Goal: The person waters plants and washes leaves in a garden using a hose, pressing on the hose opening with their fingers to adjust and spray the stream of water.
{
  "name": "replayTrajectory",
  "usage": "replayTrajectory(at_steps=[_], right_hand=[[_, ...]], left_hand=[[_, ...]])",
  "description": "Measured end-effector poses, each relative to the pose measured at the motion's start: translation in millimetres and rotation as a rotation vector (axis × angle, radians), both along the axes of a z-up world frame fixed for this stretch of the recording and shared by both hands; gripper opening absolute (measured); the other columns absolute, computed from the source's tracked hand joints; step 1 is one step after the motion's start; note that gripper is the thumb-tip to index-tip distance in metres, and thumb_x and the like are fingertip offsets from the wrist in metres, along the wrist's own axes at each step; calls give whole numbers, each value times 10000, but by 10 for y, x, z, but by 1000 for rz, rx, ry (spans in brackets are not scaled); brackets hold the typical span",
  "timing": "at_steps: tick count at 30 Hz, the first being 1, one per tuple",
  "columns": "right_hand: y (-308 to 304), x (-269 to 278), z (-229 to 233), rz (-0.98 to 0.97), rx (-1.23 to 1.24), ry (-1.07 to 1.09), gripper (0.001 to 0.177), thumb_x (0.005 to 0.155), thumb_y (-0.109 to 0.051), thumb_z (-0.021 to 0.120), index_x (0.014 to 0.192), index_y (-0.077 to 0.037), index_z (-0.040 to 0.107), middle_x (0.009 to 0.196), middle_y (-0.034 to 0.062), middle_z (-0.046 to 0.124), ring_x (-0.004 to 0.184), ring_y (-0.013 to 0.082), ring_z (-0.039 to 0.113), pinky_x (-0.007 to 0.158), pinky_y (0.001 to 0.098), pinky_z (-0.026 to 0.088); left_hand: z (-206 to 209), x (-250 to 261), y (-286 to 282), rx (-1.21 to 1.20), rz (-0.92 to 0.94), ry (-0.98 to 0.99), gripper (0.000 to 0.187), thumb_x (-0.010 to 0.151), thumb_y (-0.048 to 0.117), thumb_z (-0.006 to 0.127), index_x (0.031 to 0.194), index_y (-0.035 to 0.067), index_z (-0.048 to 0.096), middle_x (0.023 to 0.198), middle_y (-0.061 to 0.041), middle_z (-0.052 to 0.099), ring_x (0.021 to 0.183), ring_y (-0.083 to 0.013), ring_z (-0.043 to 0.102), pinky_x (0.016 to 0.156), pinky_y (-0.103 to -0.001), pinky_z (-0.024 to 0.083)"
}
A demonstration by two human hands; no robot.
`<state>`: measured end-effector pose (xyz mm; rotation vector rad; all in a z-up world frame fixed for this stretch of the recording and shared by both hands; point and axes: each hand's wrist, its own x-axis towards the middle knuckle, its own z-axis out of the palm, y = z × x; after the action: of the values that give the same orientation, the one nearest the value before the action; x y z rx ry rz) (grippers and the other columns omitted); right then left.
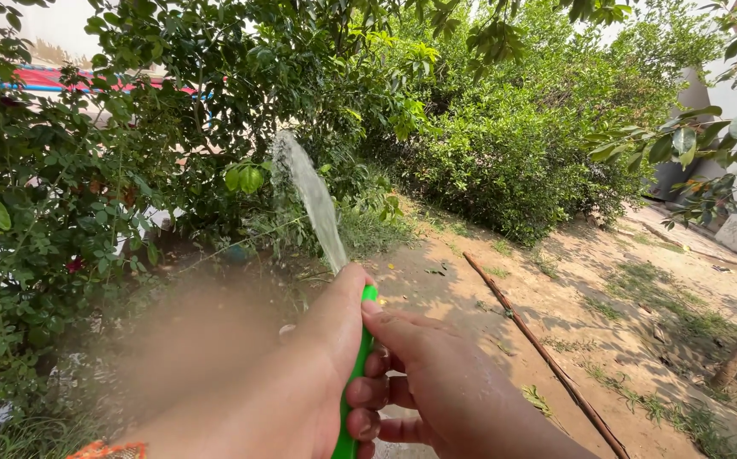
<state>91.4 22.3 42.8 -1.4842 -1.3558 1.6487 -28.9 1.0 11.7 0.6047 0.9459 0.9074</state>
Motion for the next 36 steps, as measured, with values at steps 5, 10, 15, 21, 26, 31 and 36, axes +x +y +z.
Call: replayTrajectory(at_steps=[5, 10, 15, 21, 26, 31, 36], right_hand=[[48, 24, -42, 7, -26, 10, 426, 962, -527, 578, 847, -119, 528, 707, 54, 591, 626, 200, 607, 640, 360, 496], [72, 37, -43, 2, -28, -4, 414, 962, -529, 581, 855, -132, 532, 717, 44, 591, 633, 193, 609, 654, 363, 490], [62, 39, 7, 15, 6, -15, 377, 953, -521, 571, 874, -152, 567, 729, 16, 581, 640, 173, 606, 659, 351, 474], [93, 99, -15, -6, 3, -34, 347, 964, -519, 543, 892, -181, 573, 761, -5, 587, 708, 144, 592, 694, 352, 452], [111, 161, -24, -22, -6, -16, 329, 994, -487, 533, 933, -168, 584, 811, 10, 596, 745, 158, 602, 709, 357, 460], [94, 216, -4, -54, 1, -8, 353, 958, -516, 561, 880, -173, 597, 766, -8, 596, 715, 149, 595, 686, 352, 444], [42, 337, -7, -84, -2, -11, 348, 1017, -482, 548, 938, -143, 564, 819, 34, 642, 762, 178, 626, 701, 345, 456]], left_hand=[[-29, -1, 11, 4, -56, -8, 650, 901, 804, 418, 843, 165, 524, 618, -2, 390, 569, -156, 377, 522, -297, 308], [-4, -1, 4, -14, -73, -3, 652, 888, 797, 390, 873, 163, 539, 634, 0, 414, 581, -153, 391, 533, -297, 317], [7, 23, 65, -5, 27, 17, 615, 895, 750, 441, 861, 140, 513, 634, -22, 411, 574, -174, 378, 528, -321, 311], [94, 51, 42, -57, 16, 62, 615, 878, 755, 469, 811, 145, 514, 622, -16, 384, 558, -165, 379, 520, -309, 300], [144, 102, 51, -69, 73, 125, 646, 895, 760, 518, 773, 125, 524, 586, -19, 377, 512, -171, 374, 479, -313, 308], [272, 129, -10, -30, 250, 327, 657, 946, 705, 583, 789, 67, 593, 577, -42, 447, 470, -174, 377, 438, -340, 338], [380, 221, -113, -10, 281, 319, 620, 946, 631, 653, 783, 42, 553, 587, -68, 471, 460, -182, 394, 438, -343, 380]])
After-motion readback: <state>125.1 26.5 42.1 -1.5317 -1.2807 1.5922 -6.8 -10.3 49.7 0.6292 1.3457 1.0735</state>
